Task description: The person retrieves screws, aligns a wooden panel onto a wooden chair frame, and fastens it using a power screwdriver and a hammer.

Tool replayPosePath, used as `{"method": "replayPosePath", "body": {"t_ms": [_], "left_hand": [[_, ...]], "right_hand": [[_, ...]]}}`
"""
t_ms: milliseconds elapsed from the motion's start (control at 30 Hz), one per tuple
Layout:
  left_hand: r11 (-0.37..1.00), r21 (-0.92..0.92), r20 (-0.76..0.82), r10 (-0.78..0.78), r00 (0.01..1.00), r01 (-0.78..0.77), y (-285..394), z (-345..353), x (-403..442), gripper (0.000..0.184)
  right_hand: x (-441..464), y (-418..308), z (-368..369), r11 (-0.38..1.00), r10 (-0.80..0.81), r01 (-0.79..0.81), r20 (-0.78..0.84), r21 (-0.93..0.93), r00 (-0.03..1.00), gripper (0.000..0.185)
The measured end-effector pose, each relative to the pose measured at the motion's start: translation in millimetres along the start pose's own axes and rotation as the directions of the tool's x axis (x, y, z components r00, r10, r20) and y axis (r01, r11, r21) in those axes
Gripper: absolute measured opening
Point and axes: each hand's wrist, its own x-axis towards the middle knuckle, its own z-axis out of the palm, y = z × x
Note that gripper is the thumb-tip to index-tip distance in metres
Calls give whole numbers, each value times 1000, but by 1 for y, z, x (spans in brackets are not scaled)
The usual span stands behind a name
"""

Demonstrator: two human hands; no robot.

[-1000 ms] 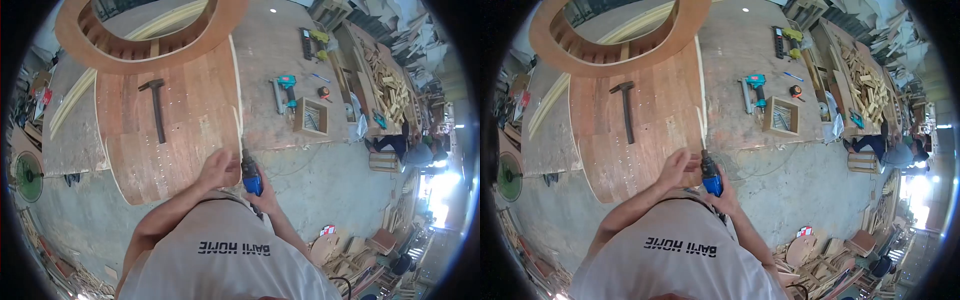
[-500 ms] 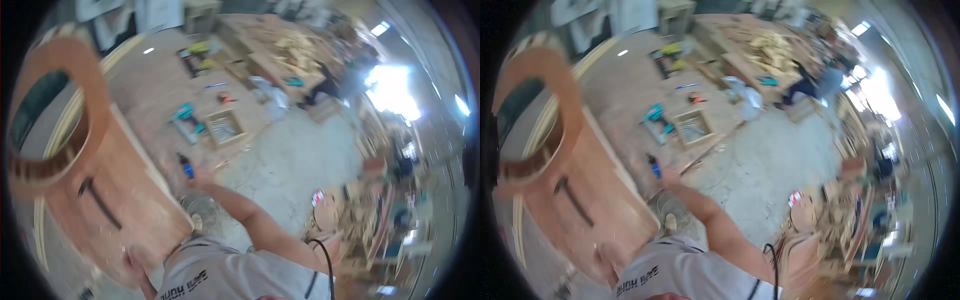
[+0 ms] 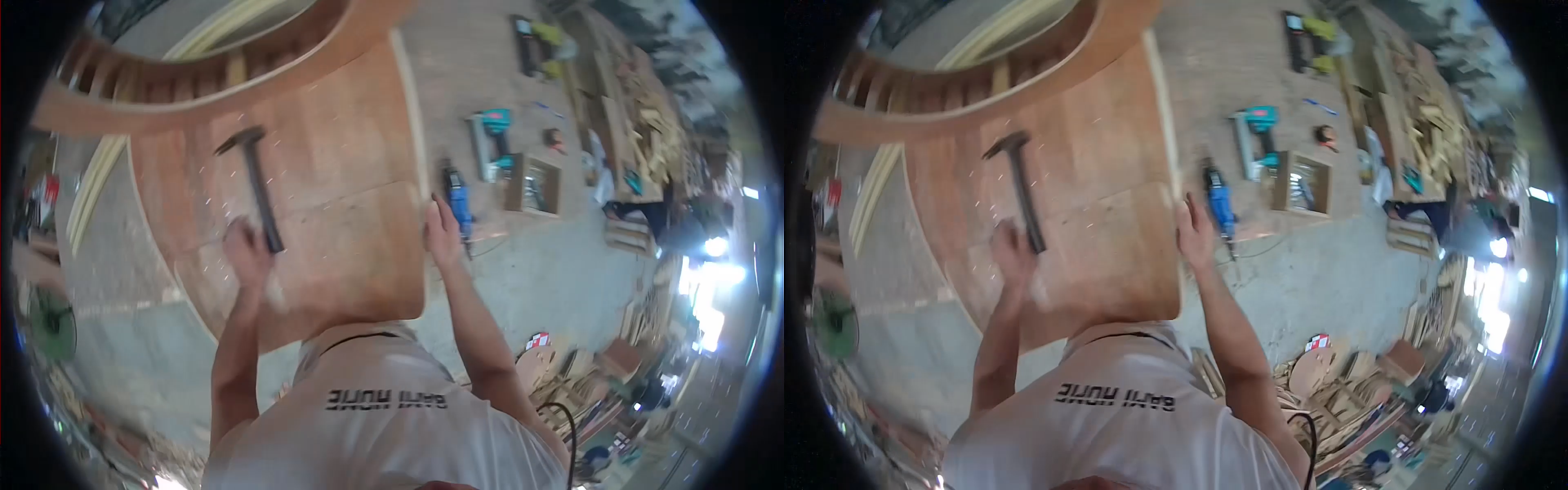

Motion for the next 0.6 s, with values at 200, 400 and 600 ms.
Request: {"method": "replayPosePath", "body": {"t_ms": [200, 400, 600], "left_hand": [[944, 285, 18, 167, 986, -165, -14, 18, -6, 35], [991, 90, 71, 88, 994, -95, 1, 10, 9, 33], [735, -654, 159, 367, 917, -181, 69, 61, -11, 30]], "right_hand": [[-14, -56, 19, 997, 3, -6, 45, 71, 999, 30], [-7, -76, 29, 974, 216, -212, 42, -85, 976, 53], [0, -75, 43, 918, 373, -371, -14, -143, 928, 64]]}}
